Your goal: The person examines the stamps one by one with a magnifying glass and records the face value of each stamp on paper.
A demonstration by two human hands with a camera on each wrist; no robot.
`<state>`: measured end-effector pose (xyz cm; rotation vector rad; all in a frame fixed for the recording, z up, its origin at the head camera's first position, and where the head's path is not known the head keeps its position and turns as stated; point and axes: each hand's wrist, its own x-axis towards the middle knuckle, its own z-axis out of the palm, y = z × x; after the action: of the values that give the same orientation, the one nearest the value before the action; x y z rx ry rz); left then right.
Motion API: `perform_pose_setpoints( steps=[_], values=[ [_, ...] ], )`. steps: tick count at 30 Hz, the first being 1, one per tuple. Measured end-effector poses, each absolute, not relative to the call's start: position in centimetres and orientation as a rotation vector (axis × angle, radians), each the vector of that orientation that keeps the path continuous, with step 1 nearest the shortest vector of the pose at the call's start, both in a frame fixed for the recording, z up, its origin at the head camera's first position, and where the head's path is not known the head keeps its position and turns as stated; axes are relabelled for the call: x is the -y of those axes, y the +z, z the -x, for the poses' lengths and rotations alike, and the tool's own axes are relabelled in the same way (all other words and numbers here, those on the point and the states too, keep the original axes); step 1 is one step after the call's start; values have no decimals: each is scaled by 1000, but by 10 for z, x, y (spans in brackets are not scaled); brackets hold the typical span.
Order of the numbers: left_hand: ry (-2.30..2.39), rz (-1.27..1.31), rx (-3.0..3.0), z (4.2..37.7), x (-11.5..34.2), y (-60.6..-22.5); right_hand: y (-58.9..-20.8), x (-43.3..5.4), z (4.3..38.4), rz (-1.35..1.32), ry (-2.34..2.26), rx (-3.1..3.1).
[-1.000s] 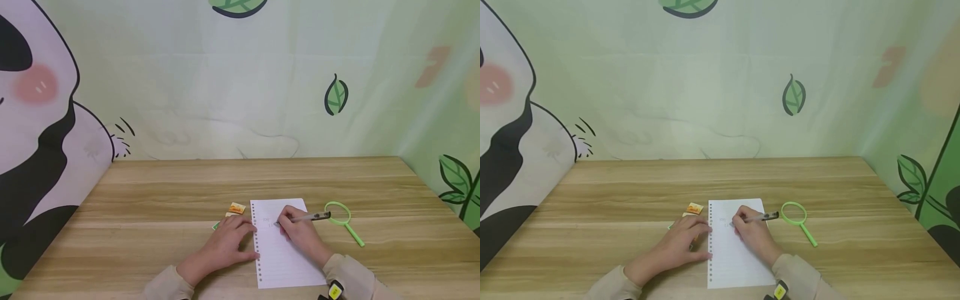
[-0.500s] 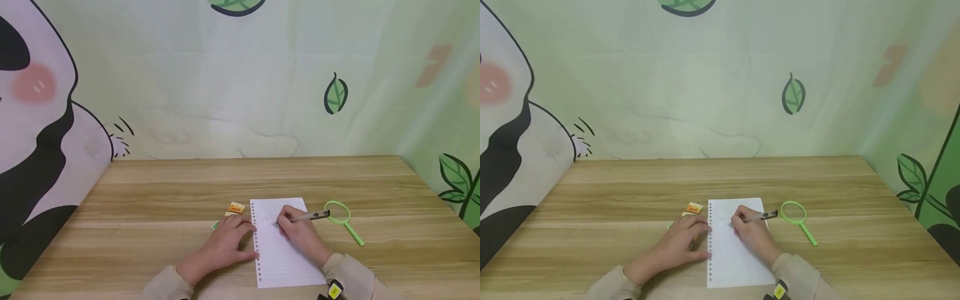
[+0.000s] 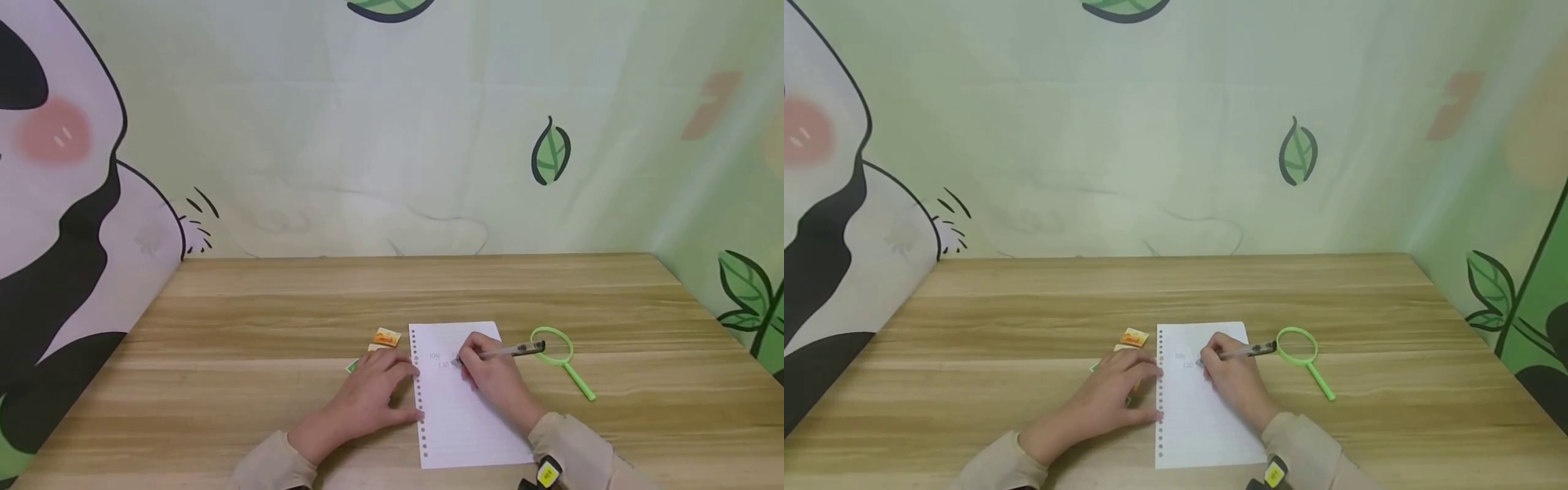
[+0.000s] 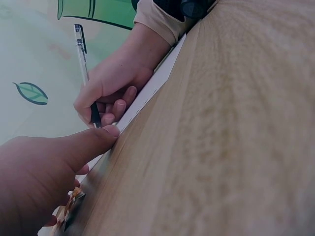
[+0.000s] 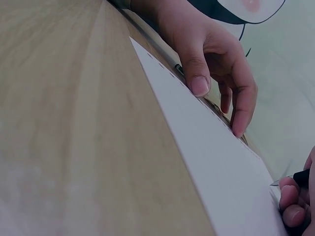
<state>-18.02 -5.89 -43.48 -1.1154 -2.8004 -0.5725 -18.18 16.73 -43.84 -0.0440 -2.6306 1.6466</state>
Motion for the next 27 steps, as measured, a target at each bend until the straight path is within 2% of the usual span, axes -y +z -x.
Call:
perform_pose_setpoints(
  steps=[14, 27],
  values=[
    [-586, 1115, 2810, 179, 59, -434, -438, -168, 181, 91, 1614, 2654],
    [-582, 1119, 2804, 181, 58, -435, -437, -168, 181, 10, 1619, 2651]
  ],
)
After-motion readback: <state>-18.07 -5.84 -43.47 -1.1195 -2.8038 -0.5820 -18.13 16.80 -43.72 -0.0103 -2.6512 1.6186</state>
